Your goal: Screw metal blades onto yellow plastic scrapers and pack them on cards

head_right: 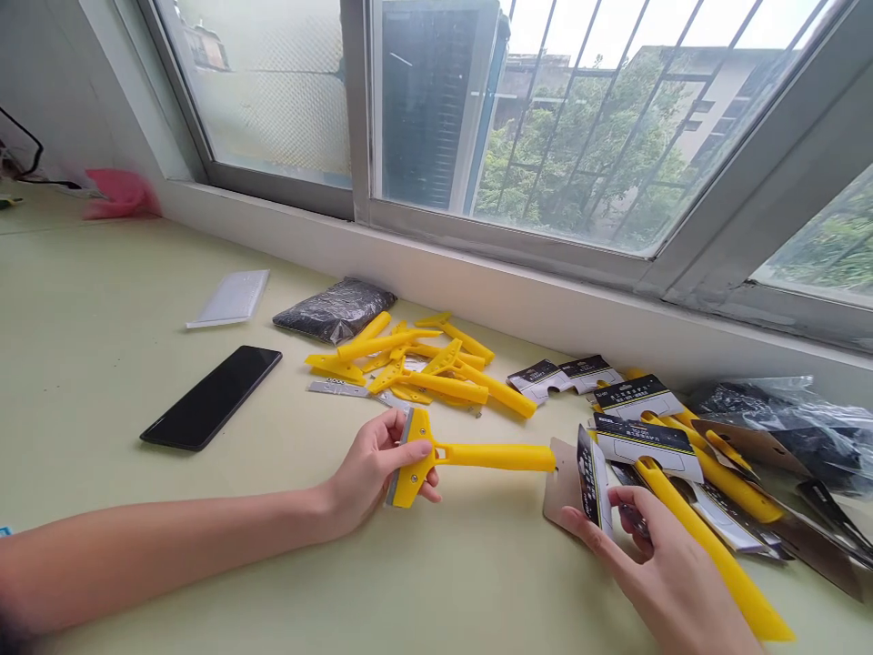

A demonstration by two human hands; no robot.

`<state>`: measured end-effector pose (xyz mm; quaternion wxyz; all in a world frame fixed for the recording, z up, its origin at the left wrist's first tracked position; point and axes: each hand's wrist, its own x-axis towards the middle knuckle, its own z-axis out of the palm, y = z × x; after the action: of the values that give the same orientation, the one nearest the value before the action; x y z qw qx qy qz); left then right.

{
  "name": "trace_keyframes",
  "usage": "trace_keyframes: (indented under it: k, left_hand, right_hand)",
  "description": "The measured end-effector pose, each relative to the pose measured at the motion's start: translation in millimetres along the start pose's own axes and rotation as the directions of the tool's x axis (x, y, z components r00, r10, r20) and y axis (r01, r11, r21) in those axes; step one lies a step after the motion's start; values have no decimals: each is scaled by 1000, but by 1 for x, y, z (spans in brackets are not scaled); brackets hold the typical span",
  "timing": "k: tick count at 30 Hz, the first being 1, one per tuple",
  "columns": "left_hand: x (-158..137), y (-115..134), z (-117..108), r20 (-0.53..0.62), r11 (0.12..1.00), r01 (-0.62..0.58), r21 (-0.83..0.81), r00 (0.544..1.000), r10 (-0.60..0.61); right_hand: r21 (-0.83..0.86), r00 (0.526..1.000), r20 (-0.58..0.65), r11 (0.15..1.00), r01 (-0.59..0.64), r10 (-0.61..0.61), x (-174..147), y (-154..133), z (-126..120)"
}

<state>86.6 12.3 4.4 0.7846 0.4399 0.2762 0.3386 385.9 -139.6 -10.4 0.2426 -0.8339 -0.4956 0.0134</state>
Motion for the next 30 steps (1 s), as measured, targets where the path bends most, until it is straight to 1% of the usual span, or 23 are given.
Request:
trace_keyframes:
  k: [3, 5, 7, 9, 11, 13, 14, 15, 16, 18, 20, 21, 23, 25, 28, 30]
  left_hand:
    - [0, 1, 2, 56, 999, 28, 16, 998, -29]
    - [0, 1, 3, 74, 999, 37, 17, 997, -38]
    - [0, 1, 3, 81, 999, 43, 12, 996, -44]
    - [0, 1, 1, 83, 999, 45, 7, 996, -45]
    - [1, 0, 0, 102, 999, 48, 13, 994, -49]
    - [1, -1, 0, 124, 998, 53, 26, 991, -55]
    - [1, -2, 0, 131, 998, 53, 32, 990, -57]
    - [1, -2, 0, 135, 998, 54, 37, 989, -59]
    - [1, -2, 0, 137, 998, 55, 44, 989, -61]
    - [2, -3, 0, 152, 996, 61, 64, 986, -70]
    - [1, -5, 1, 179, 993, 88, 79, 979, -101]
    - [0, -7, 2, 185, 990, 97, 98, 976, -114]
    - [-3, -10, 4, 165, 978, 76, 192, 980, -109]
    - [-6, -12, 5, 128, 944, 18, 330, 990, -63]
    - [-12, -11, 7, 95, 871, -80, 484, 995, 39]
    - [-15, -7, 7, 82, 810, -163, 563, 987, 141]
  right_hand:
    - [26, 993, 97, 997, 70, -72, -7, -9, 6]
    - [34, 984, 113, 990, 136, -139, -13, -17, 11]
    - [27, 980, 74, 982, 184, -186, -19, -26, 16]
    - [7, 980, -9, 980, 198, -198, -24, -33, 19]
    - [-31, 971, -117, 978, 205, -208, -28, -37, 21]
    - [-109, 933, -231, 960, 258, -277, -31, -41, 22]
    - [-154, 901, -263, 937, 313, -345, -32, -42, 22]
    - [-192, 867, -266, 904, 382, -422, -34, -45, 23]
    - [-212, 835, -243, 867, 450, -493, -37, -48, 23]
    - [-180, 785, -161, 800, 573, -598, -44, -59, 26]
    - [-110, 762, -120, 772, 626, -636, -56, -78, 32]
    - [-87, 751, -137, 763, 641, -646, -62, -89, 36]
    - [-20, 812, -155, 824, 566, -562, -73, -113, 44]
    - [62, 850, -192, 858, 510, -491, -79, -133, 52]
    - [155, 868, -226, 863, 480, -442, -80, -149, 62]
    - [196, 877, -228, 862, 467, -423, -80, -153, 65]
